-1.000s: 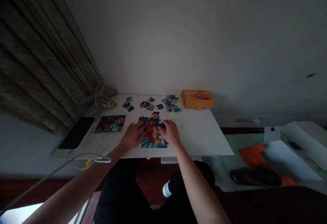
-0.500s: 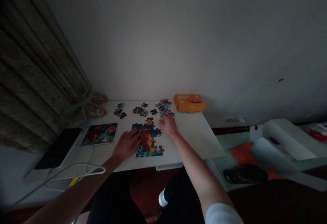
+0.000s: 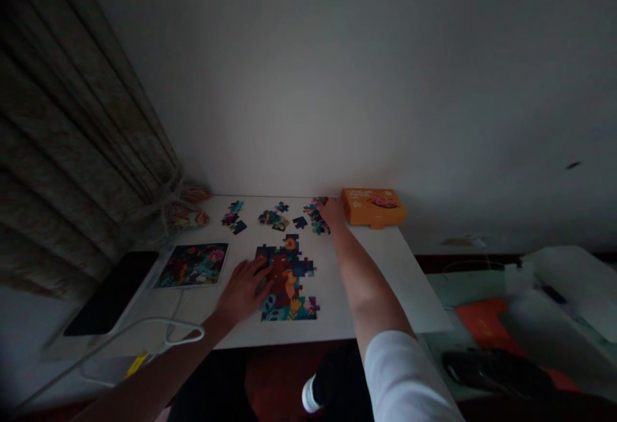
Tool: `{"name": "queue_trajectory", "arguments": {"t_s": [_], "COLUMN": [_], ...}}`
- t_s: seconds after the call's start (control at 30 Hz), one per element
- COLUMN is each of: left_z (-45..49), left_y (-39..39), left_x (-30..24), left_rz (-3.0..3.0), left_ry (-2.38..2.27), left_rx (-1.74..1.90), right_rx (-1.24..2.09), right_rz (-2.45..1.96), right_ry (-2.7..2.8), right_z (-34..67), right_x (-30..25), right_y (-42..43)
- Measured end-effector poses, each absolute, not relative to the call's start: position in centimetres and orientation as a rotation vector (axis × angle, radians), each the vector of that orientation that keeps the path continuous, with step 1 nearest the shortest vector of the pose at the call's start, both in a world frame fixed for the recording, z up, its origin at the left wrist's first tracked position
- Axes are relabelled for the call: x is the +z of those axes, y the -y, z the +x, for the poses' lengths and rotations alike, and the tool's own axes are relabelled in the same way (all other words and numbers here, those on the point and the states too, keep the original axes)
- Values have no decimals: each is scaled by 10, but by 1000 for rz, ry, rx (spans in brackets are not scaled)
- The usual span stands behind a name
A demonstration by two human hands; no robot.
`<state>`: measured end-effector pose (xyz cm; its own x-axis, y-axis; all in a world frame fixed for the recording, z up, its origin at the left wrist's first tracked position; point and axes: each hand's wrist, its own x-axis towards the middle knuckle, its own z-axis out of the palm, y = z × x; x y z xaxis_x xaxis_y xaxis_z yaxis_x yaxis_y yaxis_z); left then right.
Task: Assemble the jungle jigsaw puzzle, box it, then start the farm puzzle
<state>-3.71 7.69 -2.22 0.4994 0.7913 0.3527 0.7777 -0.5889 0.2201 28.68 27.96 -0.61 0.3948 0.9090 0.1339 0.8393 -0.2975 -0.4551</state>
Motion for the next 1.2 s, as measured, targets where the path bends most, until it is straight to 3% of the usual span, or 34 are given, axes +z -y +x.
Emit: {"name": "queue_trajectory", "arguments": {"t_s": [0.6,0.73,0.9,1.2], "left_z": [-38,-37,-35,-41], "left_y": [-78,-79,-80,-71], "left_x": [-22,-24,-25,-15], "left_rz": [2680,2670,2680,2706], "left_ry": [-1387,-1397,-1406,-1258], "left_rx": [665,670,689,786], "right_rx": [368,488,926,1025], "right_rz": [-2012,-1791,-1388,-1269], "right_ry": [1194,1136,1077,968], "right_z": [284,273,248,189], "right_x": [-1,10,13,-7], "right_y": [-299,-266,-195,-73]}}
